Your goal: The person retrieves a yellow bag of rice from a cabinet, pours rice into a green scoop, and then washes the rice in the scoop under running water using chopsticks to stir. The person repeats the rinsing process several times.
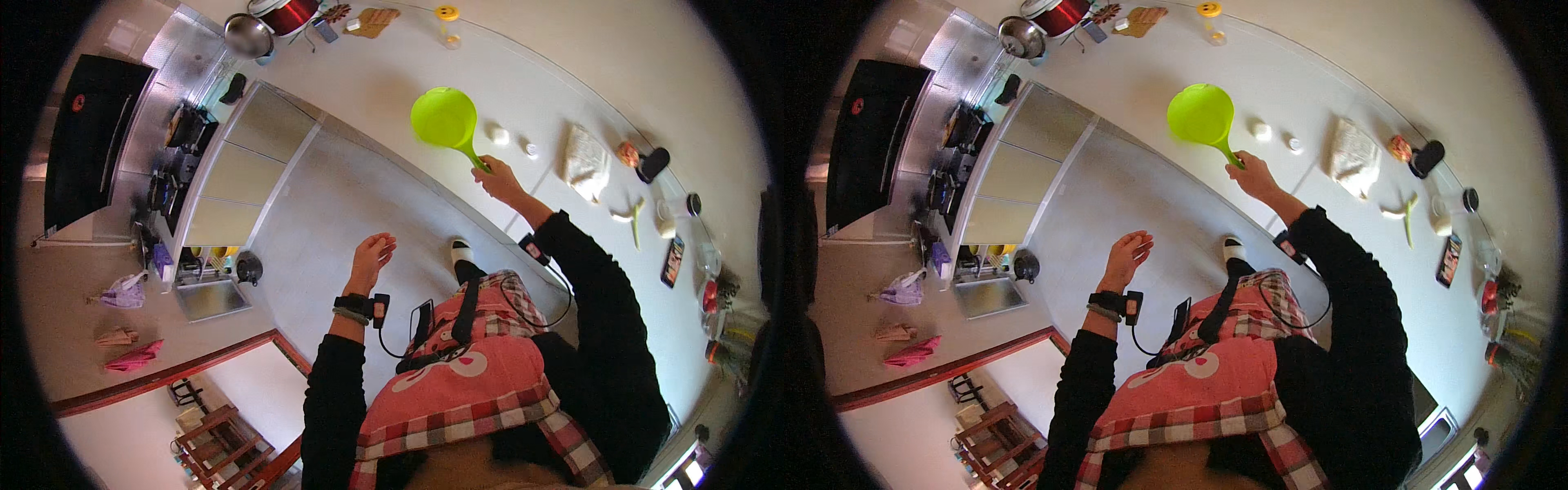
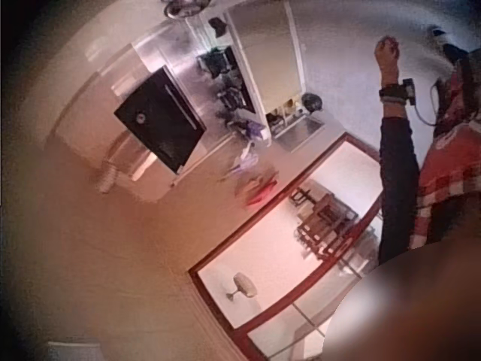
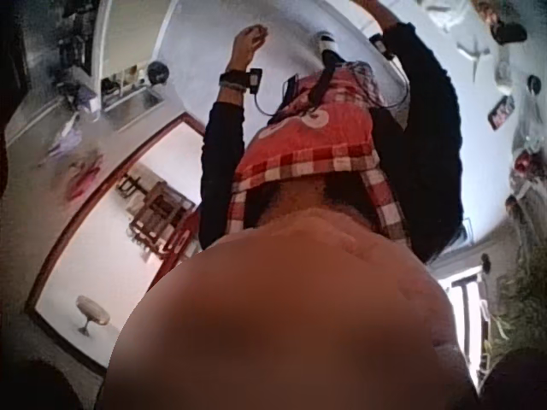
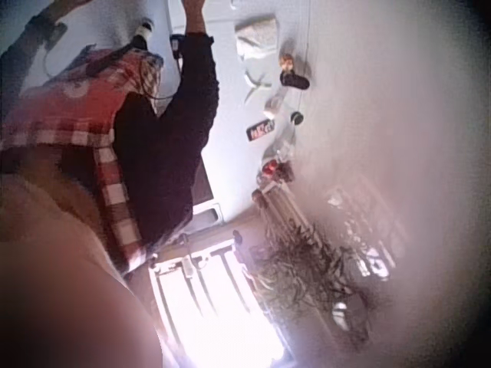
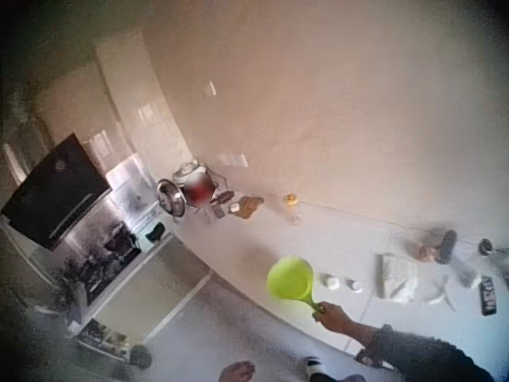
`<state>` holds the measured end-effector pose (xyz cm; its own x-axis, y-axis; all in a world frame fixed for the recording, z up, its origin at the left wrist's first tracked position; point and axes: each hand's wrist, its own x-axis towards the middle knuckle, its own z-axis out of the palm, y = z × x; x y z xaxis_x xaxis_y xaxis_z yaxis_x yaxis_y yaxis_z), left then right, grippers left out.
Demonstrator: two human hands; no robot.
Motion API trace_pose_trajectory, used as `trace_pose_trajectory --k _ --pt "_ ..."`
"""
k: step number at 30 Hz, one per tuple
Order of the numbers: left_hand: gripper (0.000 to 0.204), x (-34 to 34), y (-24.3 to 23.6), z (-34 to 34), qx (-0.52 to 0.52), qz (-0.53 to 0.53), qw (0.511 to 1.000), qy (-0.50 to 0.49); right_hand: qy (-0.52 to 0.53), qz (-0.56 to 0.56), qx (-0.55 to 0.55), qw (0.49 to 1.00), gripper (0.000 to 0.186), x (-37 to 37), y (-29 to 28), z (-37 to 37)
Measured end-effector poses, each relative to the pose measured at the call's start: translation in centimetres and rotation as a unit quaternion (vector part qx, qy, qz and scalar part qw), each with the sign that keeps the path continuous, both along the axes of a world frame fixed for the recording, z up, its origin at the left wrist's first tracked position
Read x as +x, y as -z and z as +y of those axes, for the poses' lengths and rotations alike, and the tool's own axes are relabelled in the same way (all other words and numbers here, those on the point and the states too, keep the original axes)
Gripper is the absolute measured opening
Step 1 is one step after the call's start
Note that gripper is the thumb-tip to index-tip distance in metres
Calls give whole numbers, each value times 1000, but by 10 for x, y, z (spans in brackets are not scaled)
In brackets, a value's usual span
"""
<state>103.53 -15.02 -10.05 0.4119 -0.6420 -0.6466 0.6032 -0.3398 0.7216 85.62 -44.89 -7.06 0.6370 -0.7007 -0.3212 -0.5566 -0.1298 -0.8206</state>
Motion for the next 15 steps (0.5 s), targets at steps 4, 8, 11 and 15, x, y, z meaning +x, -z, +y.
trace_pose_trajectory --k 4,8,11,15 --pt "26 56 -2 -10 33 -34 998 -33 -4 15 -30 999 35 70 13 -31" --pt "28 93 13 -39 2 47 999 -8 25 -3 -5 1000 34 107 21 -53" --pt "28 120 33 -74 3 62 997 41 46 26 38 998 33 120 24 -65" --pt "37 160 68 -135 -54 88 980 171 110 10 -57 992 38 116 24 -67"
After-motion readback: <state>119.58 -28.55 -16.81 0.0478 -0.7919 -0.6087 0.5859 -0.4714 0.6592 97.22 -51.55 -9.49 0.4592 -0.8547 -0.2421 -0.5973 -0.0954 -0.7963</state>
